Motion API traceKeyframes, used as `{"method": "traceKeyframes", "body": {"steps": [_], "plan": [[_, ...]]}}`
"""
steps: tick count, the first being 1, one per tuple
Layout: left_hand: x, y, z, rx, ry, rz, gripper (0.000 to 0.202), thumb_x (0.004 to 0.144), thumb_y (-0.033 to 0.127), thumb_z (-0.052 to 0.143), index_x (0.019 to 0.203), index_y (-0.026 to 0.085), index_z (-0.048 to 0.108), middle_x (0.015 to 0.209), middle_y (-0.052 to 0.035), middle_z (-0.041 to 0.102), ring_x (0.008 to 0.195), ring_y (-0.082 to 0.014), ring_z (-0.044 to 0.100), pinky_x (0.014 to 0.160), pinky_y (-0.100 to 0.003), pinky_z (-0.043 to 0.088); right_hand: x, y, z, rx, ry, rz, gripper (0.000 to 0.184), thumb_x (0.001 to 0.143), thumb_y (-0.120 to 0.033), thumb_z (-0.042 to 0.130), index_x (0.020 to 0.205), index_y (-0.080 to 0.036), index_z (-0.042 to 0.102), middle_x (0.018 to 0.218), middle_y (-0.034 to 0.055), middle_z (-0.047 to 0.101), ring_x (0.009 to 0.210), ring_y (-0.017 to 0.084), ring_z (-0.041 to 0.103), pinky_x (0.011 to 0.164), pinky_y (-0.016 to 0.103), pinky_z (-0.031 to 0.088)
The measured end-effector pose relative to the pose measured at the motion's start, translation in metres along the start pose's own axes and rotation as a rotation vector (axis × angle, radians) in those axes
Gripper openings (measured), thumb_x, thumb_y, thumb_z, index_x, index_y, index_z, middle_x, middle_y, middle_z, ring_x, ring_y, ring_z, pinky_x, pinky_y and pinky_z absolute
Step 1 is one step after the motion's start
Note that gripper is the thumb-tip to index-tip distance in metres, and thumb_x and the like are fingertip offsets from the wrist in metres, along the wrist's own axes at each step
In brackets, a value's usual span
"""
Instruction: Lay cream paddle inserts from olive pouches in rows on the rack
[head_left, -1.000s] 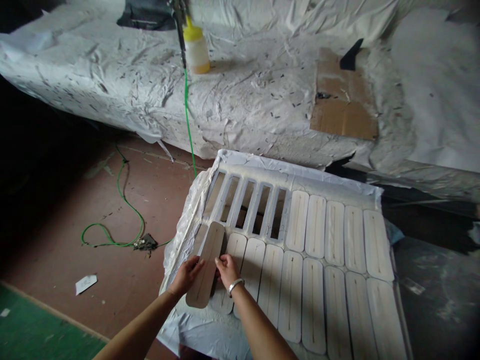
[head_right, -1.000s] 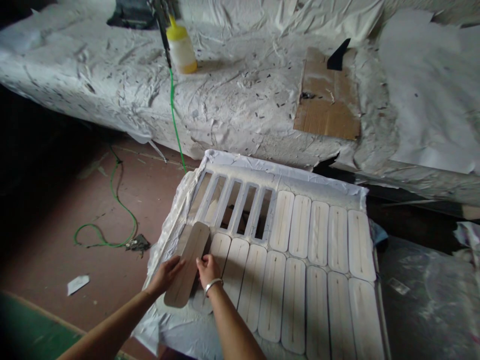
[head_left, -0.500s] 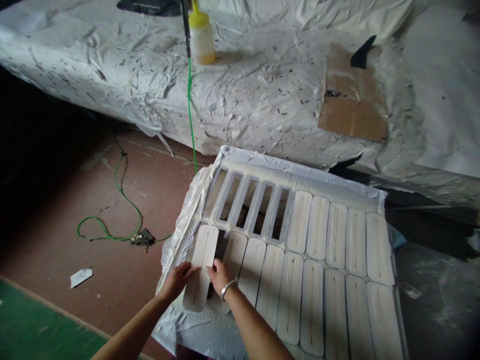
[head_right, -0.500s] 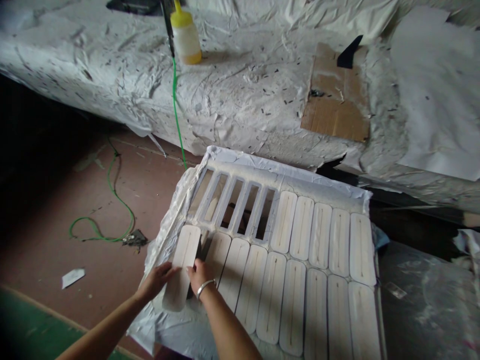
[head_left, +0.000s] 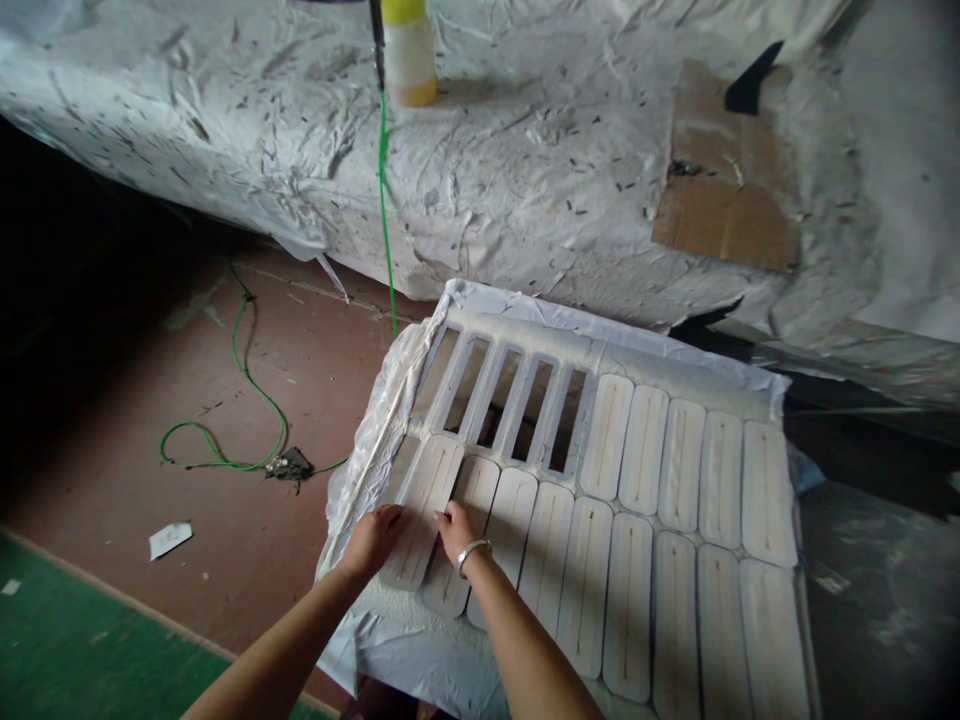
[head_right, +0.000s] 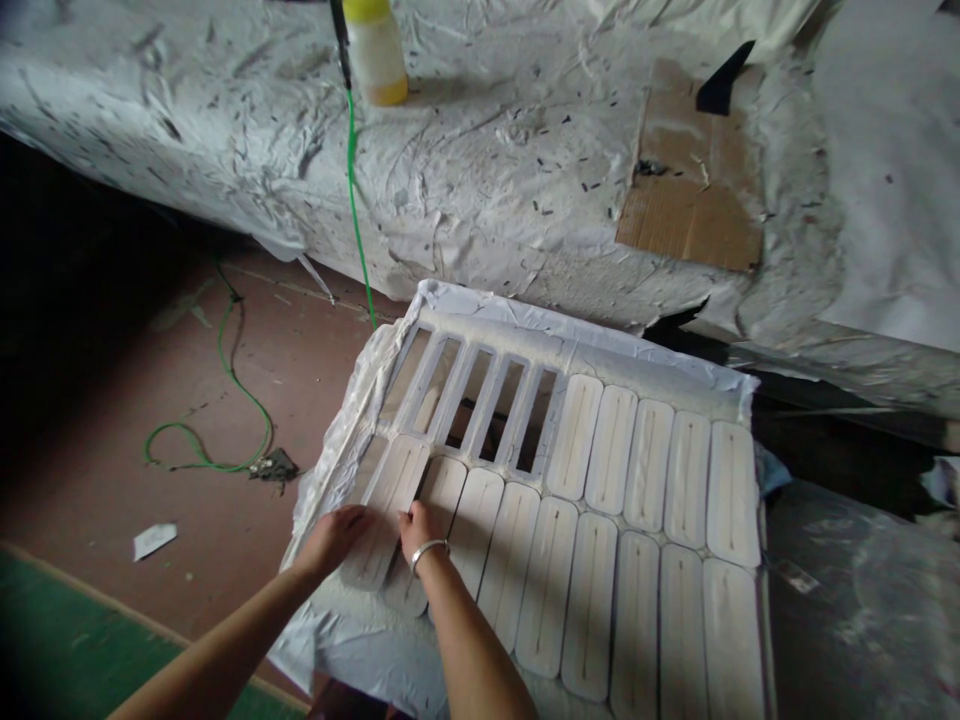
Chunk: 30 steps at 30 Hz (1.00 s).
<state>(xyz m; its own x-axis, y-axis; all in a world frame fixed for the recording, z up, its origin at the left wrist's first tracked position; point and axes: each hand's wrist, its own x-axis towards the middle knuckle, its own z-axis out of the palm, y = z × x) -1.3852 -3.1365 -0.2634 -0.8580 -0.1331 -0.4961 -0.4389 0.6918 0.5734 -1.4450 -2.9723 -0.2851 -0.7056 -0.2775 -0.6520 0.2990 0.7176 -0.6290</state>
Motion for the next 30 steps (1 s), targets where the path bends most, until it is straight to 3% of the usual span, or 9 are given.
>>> {"method": "traceKeyframes", "body": {"steps": [3,11,22,30], "plan": [[0.012,0.003,-0.002,0.044,-0.128,-0.116,0.043,0.083,0.049,0.041,0.058,0.016,0.049,0.053,-0.0013,0.049,0.053,-0.013,0.044,0.055,-0.024,0.028,0.003,-0.005,-0.005,-0.108,-0.021,0.053,0.022,0.08,-0.032,0.053,0.065,-0.017,0.059,0.056,0.0018,0.057,0.055,0.013,0.052,0.056,0.025,0.034],[0.017,0.007,-0.007,0.054,-0.229,-0.164,0.045,0.081,0.049,0.043,0.052,0.015,0.052,0.045,-0.0023,0.053,0.046,-0.0131,0.049,0.054,-0.023,0.033,-0.003,-0.011,-0.013,-0.196,-0.05,0.121,0.033,0.081,-0.039,0.051,0.062,-0.017,0.066,0.057,0.0072,0.065,0.055,0.015,0.061,0.054,0.024,0.039],[0.023,0.012,-0.005,0.302,-0.25,-0.135,0.039,0.085,0.041,0.047,0.062,0.013,0.061,0.057,-0.0052,0.058,0.056,-0.0142,0.051,0.057,-0.025,0.03,-0.003,-0.029,-0.021,-0.423,-0.065,0.162,0.032,0.079,-0.034,0.056,0.092,-0.009,0.071,0.095,0.02,0.069,0.092,0.028,0.065,0.073,0.032,0.048],[0.025,0.019,-0.005,0.451,-0.283,-0.176,0.039,0.085,0.044,0.047,0.077,0.013,0.068,0.073,-0.0098,0.064,0.071,-0.0199,0.058,0.063,-0.027,0.036,0.005,-0.021,-0.032,-0.536,-0.065,0.074,0.034,0.076,-0.039,0.06,0.091,-0.009,0.069,0.089,0.0179,0.069,0.087,0.027,0.065,0.072,0.032,0.049]]}}
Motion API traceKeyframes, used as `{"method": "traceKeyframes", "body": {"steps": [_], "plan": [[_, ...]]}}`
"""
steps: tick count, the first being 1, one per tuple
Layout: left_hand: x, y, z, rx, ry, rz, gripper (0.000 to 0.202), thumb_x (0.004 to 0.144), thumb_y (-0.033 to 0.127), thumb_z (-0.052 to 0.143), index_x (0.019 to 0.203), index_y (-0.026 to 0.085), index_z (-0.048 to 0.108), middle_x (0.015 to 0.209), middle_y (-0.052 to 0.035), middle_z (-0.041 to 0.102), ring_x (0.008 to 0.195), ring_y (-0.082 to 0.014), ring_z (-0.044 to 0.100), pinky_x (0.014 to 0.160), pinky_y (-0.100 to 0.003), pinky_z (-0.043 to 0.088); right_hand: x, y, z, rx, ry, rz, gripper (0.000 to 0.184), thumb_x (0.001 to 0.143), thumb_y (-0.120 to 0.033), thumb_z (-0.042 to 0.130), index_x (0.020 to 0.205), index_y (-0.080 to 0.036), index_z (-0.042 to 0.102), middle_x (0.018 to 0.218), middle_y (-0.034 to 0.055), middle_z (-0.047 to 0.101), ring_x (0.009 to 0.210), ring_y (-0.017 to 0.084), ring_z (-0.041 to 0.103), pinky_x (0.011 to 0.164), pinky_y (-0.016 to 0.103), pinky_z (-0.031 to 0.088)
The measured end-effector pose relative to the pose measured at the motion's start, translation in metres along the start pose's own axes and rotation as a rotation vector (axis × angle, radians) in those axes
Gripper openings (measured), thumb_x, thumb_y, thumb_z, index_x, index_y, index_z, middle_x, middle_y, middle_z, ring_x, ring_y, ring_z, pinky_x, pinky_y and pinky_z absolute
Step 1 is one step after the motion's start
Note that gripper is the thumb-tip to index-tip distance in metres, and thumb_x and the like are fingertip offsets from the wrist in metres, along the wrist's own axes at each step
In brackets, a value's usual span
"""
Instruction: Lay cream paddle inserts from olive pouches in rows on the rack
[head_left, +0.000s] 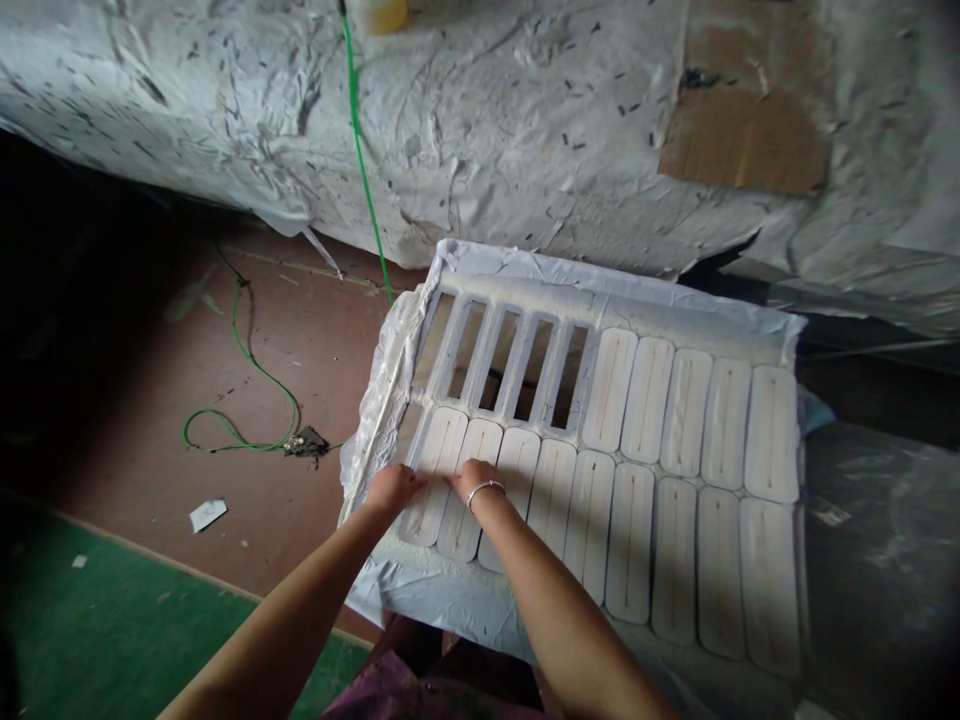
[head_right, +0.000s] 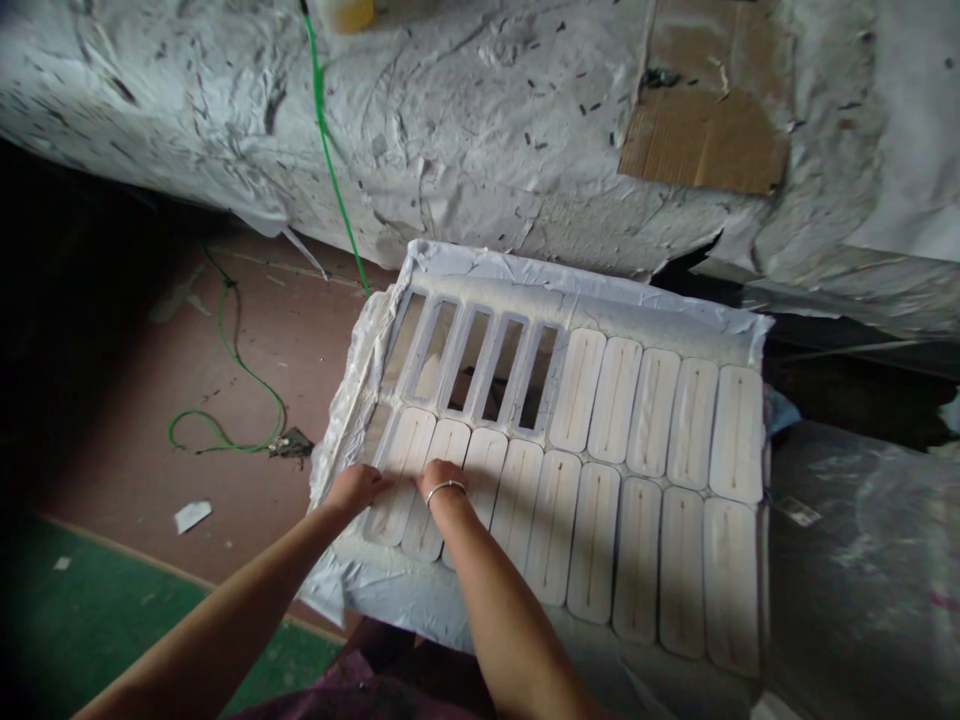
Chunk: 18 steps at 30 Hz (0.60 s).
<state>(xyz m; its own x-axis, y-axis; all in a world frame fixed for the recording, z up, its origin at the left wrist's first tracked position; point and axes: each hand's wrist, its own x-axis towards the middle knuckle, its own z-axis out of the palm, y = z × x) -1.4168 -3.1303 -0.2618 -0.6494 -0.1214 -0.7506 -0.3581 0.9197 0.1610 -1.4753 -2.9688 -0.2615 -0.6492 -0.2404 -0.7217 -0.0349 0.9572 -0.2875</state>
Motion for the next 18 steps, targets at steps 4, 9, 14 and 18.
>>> {"method": "traceKeyframes", "body": {"steps": [4,9,14,18], "plan": [[0.004,0.003,-0.003,0.052,-0.053,-0.013,0.039,0.086,0.044,0.047,0.081,0.012,0.069,0.077,-0.0108,0.065,0.072,-0.0198,0.061,0.063,-0.026,0.04,-0.014,0.01,-0.002,-0.027,0.158,-0.119,0.033,0.085,-0.031,0.049,0.111,-0.014,0.06,0.11,0.014,0.064,0.105,0.025,0.058,0.085,0.036,0.046],[0.003,0.017,-0.016,0.217,-0.018,-0.018,0.046,0.08,0.046,0.058,0.094,0.003,0.066,0.087,-0.0212,0.064,0.086,-0.0324,0.062,0.071,-0.037,0.046,-0.021,0.027,0.017,-0.146,0.264,-0.55,0.061,0.083,-0.034,0.054,0.138,-0.014,0.036,0.149,0.0098,0.027,0.138,0.028,0.017,0.113,0.05,0.011],[-0.012,0.02,-0.009,0.437,0.254,0.347,0.048,0.079,0.035,0.062,0.121,0.013,0.056,0.122,-0.0152,0.054,0.112,-0.0302,0.05,0.087,-0.04,0.044,-0.037,0.027,0.029,-0.083,0.25,-0.484,0.061,0.084,-0.036,0.048,0.138,-0.01,0.036,0.147,0.014,0.029,0.138,0.031,0.017,0.112,0.054,0.012],[0.003,-0.002,0.024,0.599,0.512,0.693,0.051,0.079,0.016,0.054,0.129,0.025,0.05,0.141,-0.0064,0.038,0.126,-0.024,0.039,0.095,-0.038,0.041,-0.081,0.048,0.03,0.093,0.372,-0.34,0.056,0.083,-0.042,0.048,0.137,-0.035,0.036,0.139,0.0035,0.045,0.127,0.022,0.043,0.104,0.041,0.037]]}}
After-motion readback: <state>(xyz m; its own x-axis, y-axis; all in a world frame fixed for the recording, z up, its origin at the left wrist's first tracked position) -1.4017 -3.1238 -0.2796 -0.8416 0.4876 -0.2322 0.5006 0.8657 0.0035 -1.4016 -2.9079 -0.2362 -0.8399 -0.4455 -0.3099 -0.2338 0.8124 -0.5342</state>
